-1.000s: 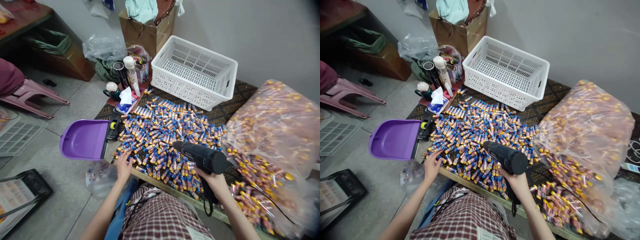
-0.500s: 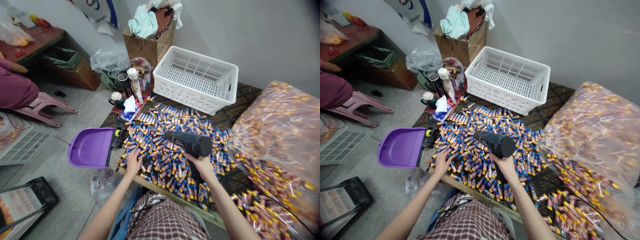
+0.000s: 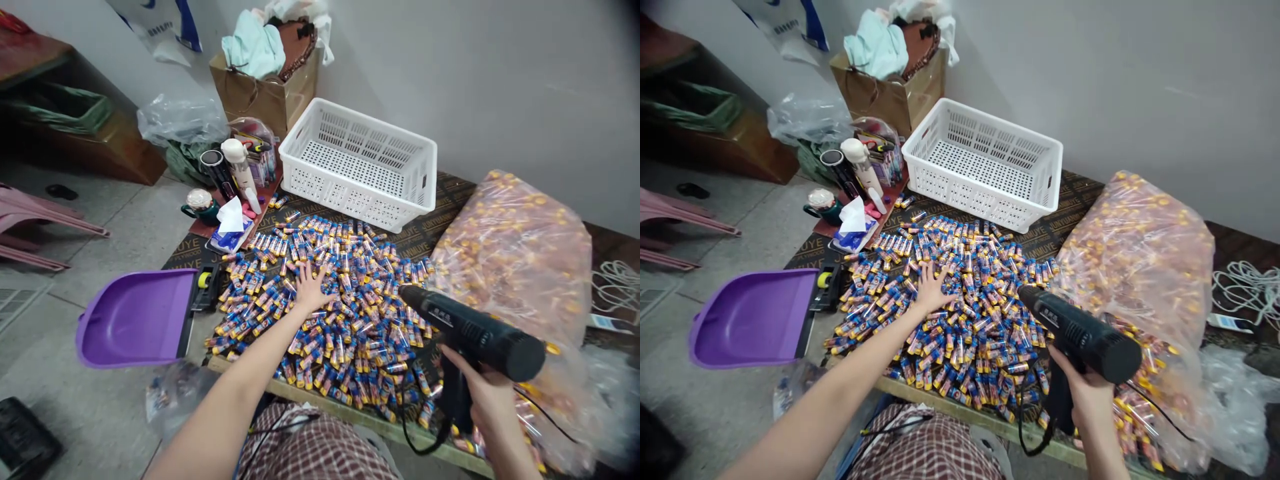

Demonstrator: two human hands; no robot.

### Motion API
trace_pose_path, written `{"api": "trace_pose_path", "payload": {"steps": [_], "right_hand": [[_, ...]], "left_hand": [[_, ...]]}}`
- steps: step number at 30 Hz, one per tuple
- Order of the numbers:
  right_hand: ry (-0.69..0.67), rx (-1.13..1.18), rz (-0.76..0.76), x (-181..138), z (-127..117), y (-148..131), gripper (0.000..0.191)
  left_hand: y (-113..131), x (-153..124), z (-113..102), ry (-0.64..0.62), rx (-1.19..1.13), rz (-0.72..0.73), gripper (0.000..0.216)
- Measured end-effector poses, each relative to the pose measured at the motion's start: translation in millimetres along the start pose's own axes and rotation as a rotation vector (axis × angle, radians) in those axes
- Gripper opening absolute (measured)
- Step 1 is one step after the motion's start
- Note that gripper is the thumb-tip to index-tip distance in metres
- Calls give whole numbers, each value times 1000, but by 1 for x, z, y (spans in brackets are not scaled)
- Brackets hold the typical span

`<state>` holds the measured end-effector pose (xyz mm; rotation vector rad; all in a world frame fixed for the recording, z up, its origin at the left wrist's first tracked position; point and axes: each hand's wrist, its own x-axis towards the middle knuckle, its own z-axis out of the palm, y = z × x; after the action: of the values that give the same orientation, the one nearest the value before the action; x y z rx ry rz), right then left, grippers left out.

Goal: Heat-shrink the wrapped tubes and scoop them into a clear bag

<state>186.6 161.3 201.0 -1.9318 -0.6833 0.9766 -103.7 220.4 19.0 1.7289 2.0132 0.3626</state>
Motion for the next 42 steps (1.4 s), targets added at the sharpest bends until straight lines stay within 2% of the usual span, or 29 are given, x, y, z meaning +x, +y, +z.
{"api": "trace_pose_path", "payload": {"steps": [4,10,12,16,20,24,27,31,34,38,42], "right_hand": [[-71,-71,-36,-3,6,7,46],[-169,-28,-157,5,48,0,51],[-231,-46,-207,12,64,-1,51],[-371,-104,-302,22,90,-2,54],[-433,-132,-320,23,104,-1,54],[-491,-157,-350,22,122,-2,50],[-537,-212,-351,20,143,-6,47],[-649,-296,-439,10,171,-9,47],[-741,-376,-503,-4,180,-4,41],[-802,-470,-535,-29,175,5,38],[-850,-472,-486,-52,162,11,39]], "left_hand": [[5,6,8,-61,86,192,78],[0,35,-4,-177,78,175,68],[-2,29,-11,-126,51,175,57],[-22,-18,-24,99,-31,102,34],[-66,-90,-32,258,-99,-74,28],[-108,-156,-34,385,-103,-197,25],[-126,-191,-34,428,-80,-254,24],[-138,-214,-35,416,-60,-317,24],[-141,-220,-36,401,-53,-336,24],[-144,-226,-34,396,-57,-362,23],[-145,-231,-27,400,-77,-380,24]]}}
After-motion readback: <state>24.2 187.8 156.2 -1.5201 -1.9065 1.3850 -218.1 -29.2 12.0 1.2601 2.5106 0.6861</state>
